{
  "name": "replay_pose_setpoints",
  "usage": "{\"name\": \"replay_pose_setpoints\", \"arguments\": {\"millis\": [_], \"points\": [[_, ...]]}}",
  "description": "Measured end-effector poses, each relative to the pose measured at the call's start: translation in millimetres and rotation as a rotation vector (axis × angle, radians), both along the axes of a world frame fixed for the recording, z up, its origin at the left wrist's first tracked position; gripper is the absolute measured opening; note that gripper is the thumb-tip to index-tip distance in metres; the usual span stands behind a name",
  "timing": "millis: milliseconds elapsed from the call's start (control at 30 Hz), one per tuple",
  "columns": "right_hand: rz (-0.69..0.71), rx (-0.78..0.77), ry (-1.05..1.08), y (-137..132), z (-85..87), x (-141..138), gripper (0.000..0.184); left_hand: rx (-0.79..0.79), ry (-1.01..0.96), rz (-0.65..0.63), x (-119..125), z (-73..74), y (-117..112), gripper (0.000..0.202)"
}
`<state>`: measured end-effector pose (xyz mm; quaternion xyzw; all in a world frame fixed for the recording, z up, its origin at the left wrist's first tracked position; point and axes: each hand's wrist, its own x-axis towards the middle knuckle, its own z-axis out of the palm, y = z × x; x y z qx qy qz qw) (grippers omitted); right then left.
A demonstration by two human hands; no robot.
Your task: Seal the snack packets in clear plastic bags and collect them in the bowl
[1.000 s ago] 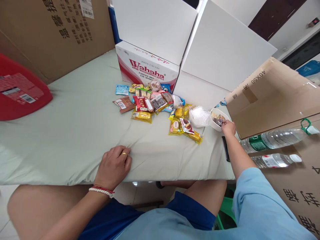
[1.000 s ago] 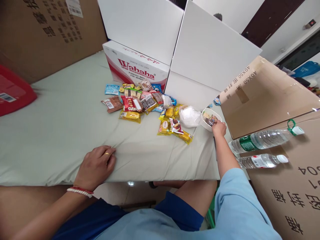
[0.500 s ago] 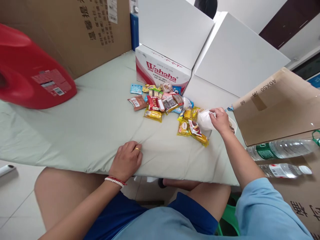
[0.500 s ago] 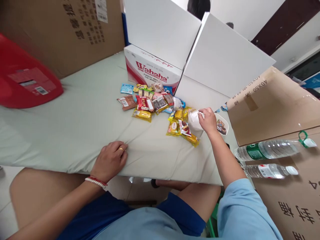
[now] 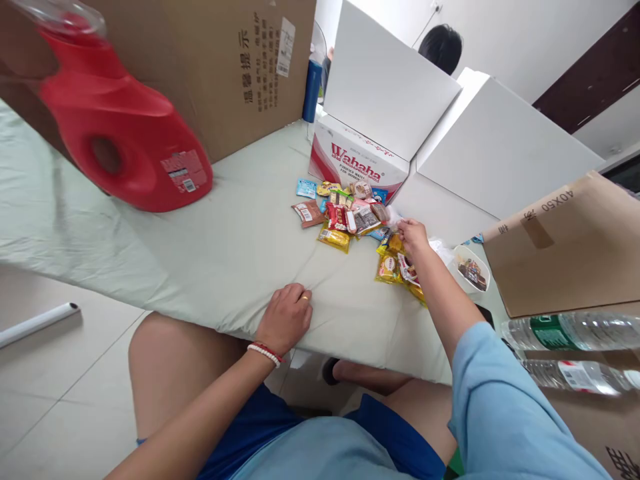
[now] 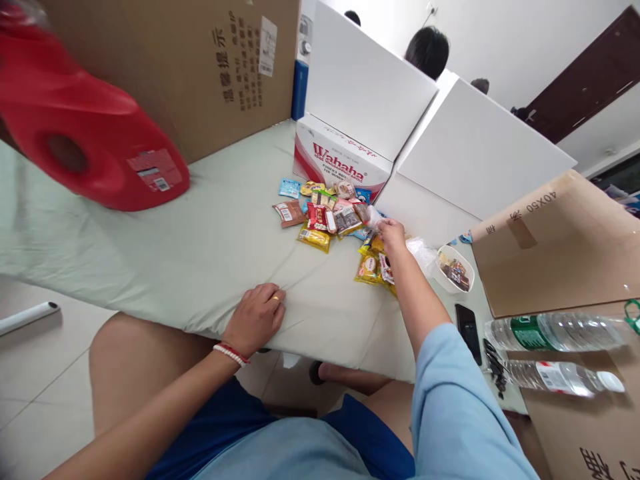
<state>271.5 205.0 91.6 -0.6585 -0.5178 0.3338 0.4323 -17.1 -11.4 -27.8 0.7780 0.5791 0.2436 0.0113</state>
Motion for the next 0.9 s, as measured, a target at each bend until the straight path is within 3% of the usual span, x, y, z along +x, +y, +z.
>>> {"name": "replay_pose_setpoints", "arguments": {"millis": [100, 200, 300, 367, 433, 567, 700, 767, 833, 900], "points": [[0.071, 0.003, 0.169, -51.0, 4.2, -8.4, 0.027, 0.007, -0.285, 0.014, -2.6, 1.2, -4.0, 0.019], [0.263, -0.146, 0.517, -131.2, -14.4, -20.8, 0.027, -0.11, -0.744, 0.051, 7.6, 5.4, -17.2, 0.019], [0.338, -0.371, 0.538, -208.1, -45.9, -38.5, 0.026, -0.523, -1.253, -0.05, 31.5, 10.3, -33.1, 0.038], [0.316, -0.424, 0.47, -241.7, -60.5, -47.7, 0.031, -0.8, -1.484, -0.143, 46.4, 12.1, -39.5, 0.049], [0.246, -0.39, 0.391, -258.4, -67.6, -49.2, 0.033, -0.908, -1.56, -0.129, 54.4, 11.8, -40.7, 0.038], [0.068, -0.268, 0.284, -263.1, -71.9, -30.5, 0.038, -0.829, -1.554, 0.026, 50.6, 10.8, -35.5, 0.022], [-0.064, -0.135, 0.269, -265.0, -70.4, -11.8, 0.038, -0.722, -1.538, 0.111, 42.6, 21.3, -37.8, 0.017], [-0.071, -0.105, 0.324, -268.8, -68.0, -10.2, 0.039, -0.685, -1.512, 0.074, 43.6, 28.7, -43.3, 0.025], [-0.003, -0.138, 0.401, -273.9, -65.5, -13.2, 0.039, -0.721, -1.466, -0.05, 48.6, 34.3, -48.5, 0.05], [0.079, -0.187, 0.425, -278.6, -64.1, -18.1, 0.036, -0.793, -1.431, -0.167, 55.8, 36.4, -50.3, 0.056]]}}
